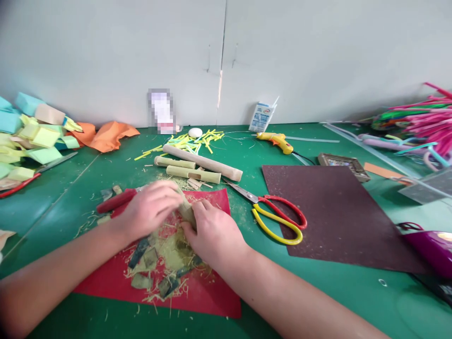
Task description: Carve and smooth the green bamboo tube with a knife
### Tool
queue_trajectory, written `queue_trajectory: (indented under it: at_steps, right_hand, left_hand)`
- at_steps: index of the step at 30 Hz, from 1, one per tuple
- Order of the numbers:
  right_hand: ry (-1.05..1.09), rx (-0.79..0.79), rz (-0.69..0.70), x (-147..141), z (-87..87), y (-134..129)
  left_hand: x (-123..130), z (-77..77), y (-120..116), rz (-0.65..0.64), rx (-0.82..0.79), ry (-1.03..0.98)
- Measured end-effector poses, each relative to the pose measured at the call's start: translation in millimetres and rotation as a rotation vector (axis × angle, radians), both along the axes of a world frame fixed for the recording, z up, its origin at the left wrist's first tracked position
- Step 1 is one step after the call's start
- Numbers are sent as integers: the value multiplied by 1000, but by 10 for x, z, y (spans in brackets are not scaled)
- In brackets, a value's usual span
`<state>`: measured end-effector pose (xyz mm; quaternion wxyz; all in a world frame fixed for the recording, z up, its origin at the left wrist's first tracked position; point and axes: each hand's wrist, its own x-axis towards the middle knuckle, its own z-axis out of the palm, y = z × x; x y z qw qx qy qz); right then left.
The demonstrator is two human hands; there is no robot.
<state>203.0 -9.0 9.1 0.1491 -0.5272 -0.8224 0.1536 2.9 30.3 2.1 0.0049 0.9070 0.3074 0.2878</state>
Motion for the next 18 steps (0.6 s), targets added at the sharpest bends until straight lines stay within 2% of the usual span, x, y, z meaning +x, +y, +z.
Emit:
queue_trajectory:
  at_steps: [2,4,9,14,16,18]
  right_hand:
    - [-15,5,-8,1,14,2]
    - [-15,7,-2,0,23,6]
    - [4,-10,-2,0,16,11]
    - [-1,-4,-5,-1,11,3]
    - [3,-9,-7,-5,7,1]
    - [14,-14,-4,-9,2,0]
  left_hand:
    - [-45,6,80,107,39,-7]
    - [-44,13,95,137,41,-16]
    - [63,10,-59,-5,-64,-14]
    - [-20,-4,43,157,43,-33]
    - [2,3,15,124,35,-32]
    - [49,9,-49,19,-19,-5]
